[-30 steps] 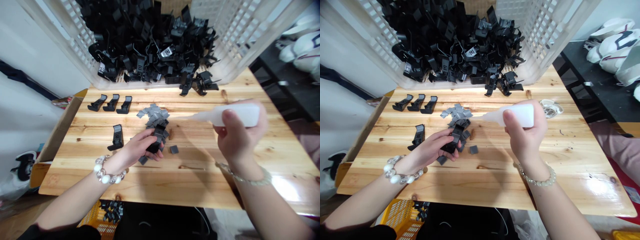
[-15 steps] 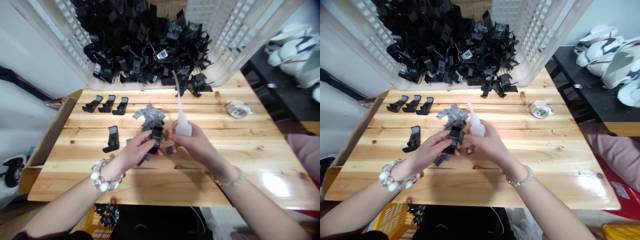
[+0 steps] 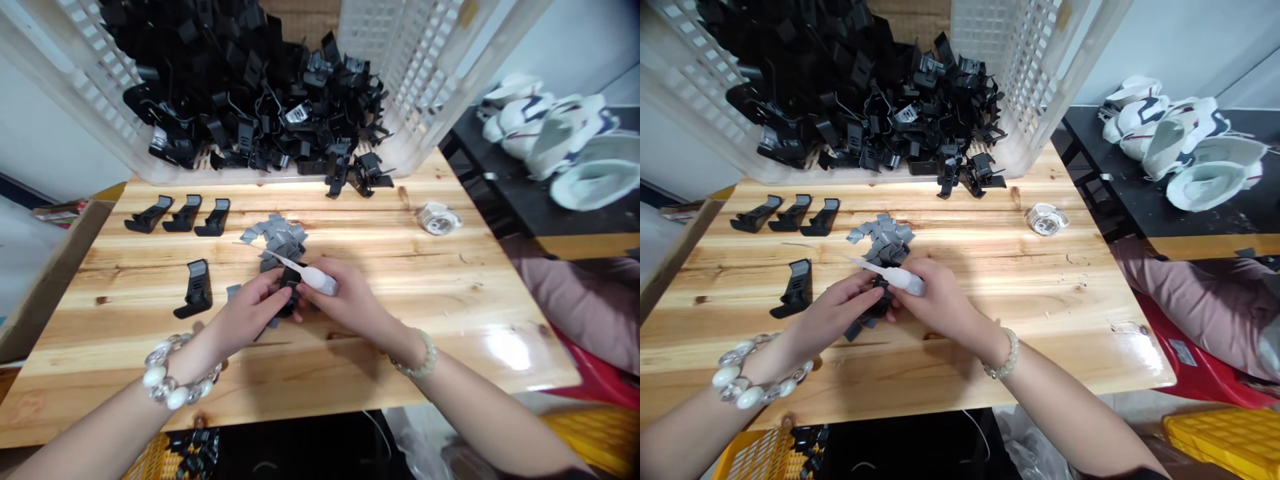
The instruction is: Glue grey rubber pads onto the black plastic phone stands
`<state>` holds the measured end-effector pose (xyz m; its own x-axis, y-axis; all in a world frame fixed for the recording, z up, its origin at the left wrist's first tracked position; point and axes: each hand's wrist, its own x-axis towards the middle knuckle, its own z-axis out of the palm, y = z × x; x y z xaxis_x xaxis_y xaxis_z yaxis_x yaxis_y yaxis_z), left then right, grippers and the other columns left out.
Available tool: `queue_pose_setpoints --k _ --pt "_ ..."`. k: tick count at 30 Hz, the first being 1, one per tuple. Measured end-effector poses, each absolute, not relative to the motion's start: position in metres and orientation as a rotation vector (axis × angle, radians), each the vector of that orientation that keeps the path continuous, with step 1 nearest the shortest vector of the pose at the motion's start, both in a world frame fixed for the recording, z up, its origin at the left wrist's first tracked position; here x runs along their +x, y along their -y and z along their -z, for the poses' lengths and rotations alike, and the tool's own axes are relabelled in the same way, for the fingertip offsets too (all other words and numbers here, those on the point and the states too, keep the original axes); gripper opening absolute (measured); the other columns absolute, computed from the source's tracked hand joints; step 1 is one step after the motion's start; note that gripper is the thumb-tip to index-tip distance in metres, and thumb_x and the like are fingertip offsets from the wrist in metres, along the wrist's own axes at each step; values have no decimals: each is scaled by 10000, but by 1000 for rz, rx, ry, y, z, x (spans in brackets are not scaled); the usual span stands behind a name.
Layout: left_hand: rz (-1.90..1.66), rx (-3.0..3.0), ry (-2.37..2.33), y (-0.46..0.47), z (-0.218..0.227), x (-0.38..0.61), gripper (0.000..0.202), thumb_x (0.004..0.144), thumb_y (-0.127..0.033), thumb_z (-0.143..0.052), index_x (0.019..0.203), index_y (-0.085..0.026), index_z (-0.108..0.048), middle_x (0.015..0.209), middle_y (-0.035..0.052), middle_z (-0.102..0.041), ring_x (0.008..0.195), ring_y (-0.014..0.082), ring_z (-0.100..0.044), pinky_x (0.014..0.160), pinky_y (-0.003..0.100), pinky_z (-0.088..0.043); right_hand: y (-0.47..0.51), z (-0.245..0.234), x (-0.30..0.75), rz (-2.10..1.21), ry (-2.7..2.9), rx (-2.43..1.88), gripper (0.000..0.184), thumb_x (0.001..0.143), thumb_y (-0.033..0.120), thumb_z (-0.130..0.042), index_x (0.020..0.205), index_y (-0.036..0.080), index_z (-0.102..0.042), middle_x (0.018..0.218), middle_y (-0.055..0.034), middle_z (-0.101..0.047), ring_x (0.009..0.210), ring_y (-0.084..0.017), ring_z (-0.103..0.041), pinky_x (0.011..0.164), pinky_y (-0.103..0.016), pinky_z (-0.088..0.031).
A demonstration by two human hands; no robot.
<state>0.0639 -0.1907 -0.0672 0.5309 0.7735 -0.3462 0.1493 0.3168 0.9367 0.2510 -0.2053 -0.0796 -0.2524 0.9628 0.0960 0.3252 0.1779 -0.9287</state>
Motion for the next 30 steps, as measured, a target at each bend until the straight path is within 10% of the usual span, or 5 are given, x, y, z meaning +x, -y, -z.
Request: queue_pose_setpoints --k 30 --pt "-492 1143 -879 196 68 62 356 916 -307 -545 1221 -127 -587 905 63 -738 652 125 -693 713 265 -542 215 82 239 -973 1361 -1335 121 841 316 -652 832 204 -606 858 -32 -627 743 -163 -602 670 -311 -501"
